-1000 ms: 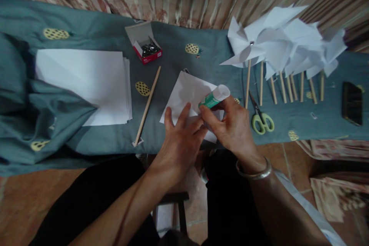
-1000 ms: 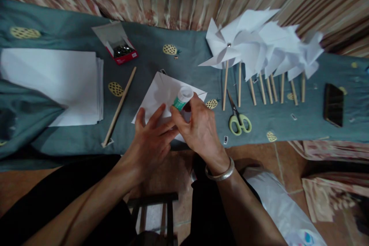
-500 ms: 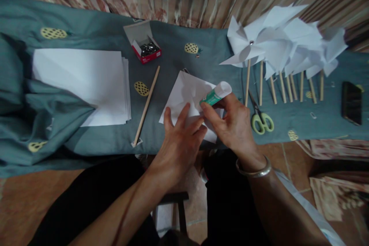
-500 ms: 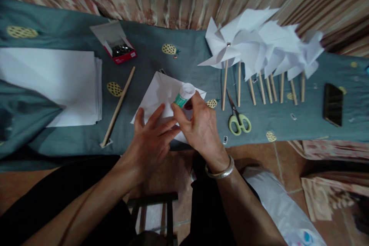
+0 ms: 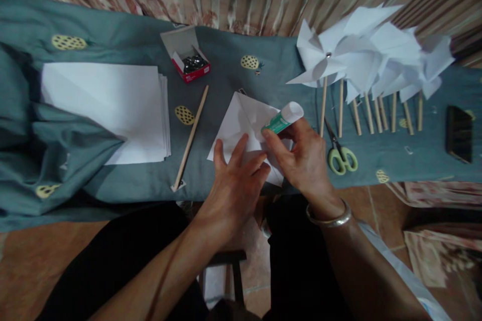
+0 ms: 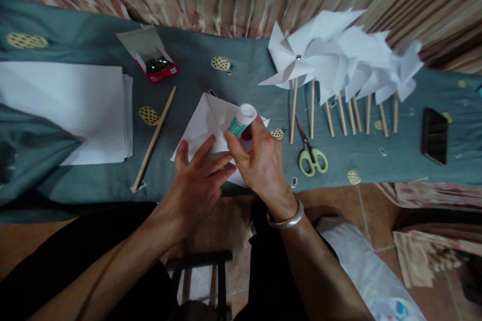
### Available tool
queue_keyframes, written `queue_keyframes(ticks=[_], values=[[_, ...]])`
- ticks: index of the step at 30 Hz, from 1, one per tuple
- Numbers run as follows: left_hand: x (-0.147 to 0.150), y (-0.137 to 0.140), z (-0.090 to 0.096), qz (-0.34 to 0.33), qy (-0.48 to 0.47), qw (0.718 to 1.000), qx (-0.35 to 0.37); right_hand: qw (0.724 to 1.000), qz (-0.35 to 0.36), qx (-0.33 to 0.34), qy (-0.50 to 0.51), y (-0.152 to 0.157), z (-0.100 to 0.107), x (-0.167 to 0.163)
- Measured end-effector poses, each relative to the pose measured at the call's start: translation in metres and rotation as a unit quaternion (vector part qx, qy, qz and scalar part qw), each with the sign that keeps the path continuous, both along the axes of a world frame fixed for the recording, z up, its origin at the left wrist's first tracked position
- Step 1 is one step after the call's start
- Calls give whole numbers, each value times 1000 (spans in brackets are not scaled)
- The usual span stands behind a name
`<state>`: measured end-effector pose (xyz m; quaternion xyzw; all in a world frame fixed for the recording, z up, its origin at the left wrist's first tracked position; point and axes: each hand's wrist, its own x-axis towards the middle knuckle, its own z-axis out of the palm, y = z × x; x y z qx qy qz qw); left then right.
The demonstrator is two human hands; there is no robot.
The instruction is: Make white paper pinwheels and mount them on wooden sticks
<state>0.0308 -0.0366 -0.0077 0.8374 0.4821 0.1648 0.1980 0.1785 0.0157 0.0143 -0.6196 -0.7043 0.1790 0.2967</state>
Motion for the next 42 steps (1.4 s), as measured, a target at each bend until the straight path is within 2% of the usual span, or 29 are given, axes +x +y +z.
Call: queue_keyframes(ticks=[12,15,21,42], values=[[0,1,6,5,-9,1000,-14,1000,-1,-2,8,2,-2,-4],[1,1,5,4,-1,1000,-27,1000,5,-4,9,2,-2,-5],[1,1,-2,4,-16,1000,-8,1000,14,-4,7,2,-2,-6],[2,0,0,2,-3,1000,-13,999,23,-29,21,1,-1,-11]])
